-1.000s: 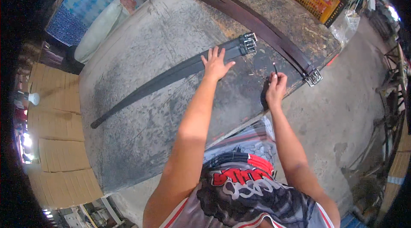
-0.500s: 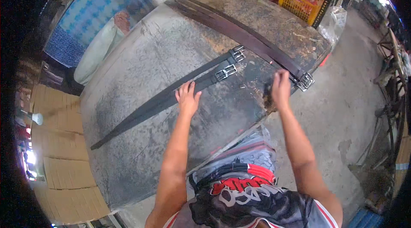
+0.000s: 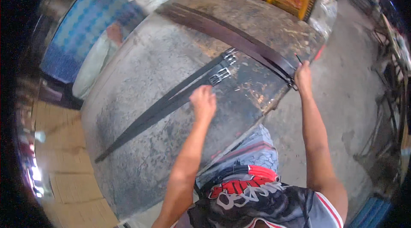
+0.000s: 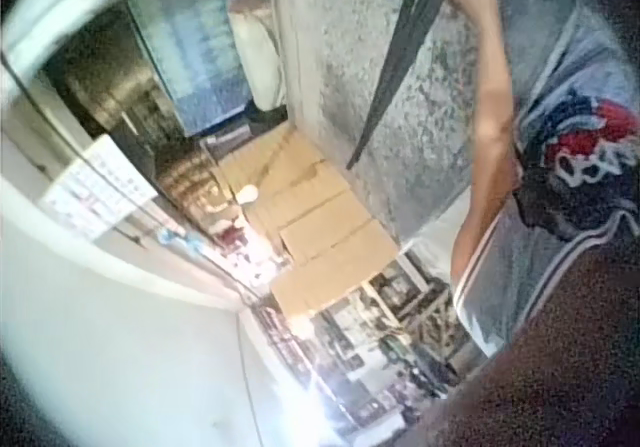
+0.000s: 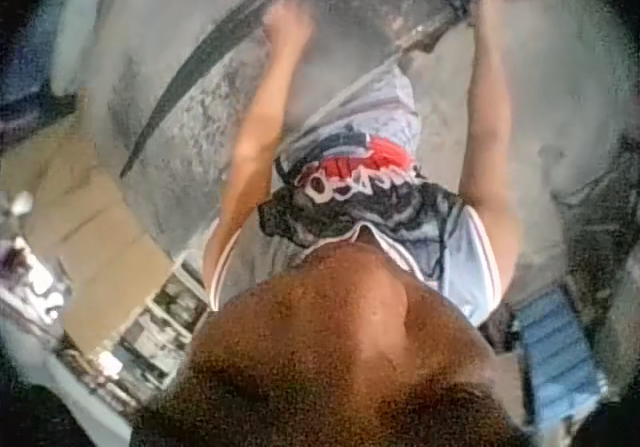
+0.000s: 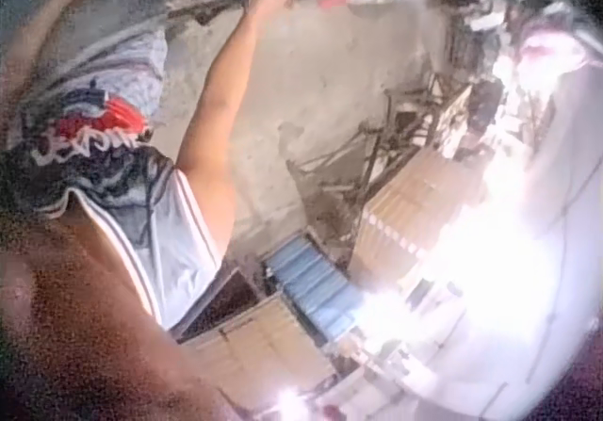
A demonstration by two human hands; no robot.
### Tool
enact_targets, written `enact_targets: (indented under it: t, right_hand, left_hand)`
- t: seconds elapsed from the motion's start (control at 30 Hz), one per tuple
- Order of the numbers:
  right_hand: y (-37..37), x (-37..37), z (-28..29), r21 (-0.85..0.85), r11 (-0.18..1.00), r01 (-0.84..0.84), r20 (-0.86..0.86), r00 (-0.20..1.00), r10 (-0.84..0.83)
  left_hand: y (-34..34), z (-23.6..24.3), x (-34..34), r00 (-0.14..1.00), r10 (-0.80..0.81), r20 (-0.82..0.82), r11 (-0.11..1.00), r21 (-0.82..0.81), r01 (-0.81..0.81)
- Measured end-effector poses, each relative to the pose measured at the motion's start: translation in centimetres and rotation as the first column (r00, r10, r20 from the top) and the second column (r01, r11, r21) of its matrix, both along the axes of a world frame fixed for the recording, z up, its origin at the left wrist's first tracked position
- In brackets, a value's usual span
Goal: The person uses a small metal tool to adjust the buckles on several leather belts laid out on a workbench. They systematically work on the buckle mechanisms of multiple belts, including brown and black ones, before briefly handling a cardboard box.
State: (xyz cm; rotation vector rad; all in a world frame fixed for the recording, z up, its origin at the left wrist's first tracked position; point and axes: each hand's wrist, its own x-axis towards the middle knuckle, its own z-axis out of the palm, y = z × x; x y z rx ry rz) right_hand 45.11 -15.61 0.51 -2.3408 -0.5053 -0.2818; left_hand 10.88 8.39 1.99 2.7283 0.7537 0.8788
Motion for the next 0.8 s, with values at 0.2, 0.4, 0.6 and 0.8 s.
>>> enact_targets:
  t: [0.2, 0.4, 0.6, 0.8]
  right_hand:
    - [-0.6, 3.6, 1.2, -0.028, 0.998, -0.053, 0.155, 0.986, 0.056]
    - [-3.0, 0.7, -1.1, 0.364, 0.909, 0.204, -0.039, 0.978, -0.204]
    - [-3.2, -1.6, -9.6, 0.711, 0.577, 0.401, -0.339, 0.915, -0.218]
    - [-5.2, -4.7, -6.3, 0.738, 0.508, 0.444, -0.416, 0.892, -0.176]
  left_hand:
    - [-11.3, 0.9, 17.3, 0.851, -0.5, -0.162, 0.866, -0.098, 0.49]
    - [-12.4, 1.3, 22.7, 0.833, -0.411, -0.37, 0.911, -0.146, 0.385]
    - [-11.8, 1.1, 24.8, 0.774, -0.537, -0.336, 0.843, -0.169, 0.511]
    - [-13.9, -0.7, 23.1, 0.688, -0.679, -0.258, 0.732, -0.171, 0.659]
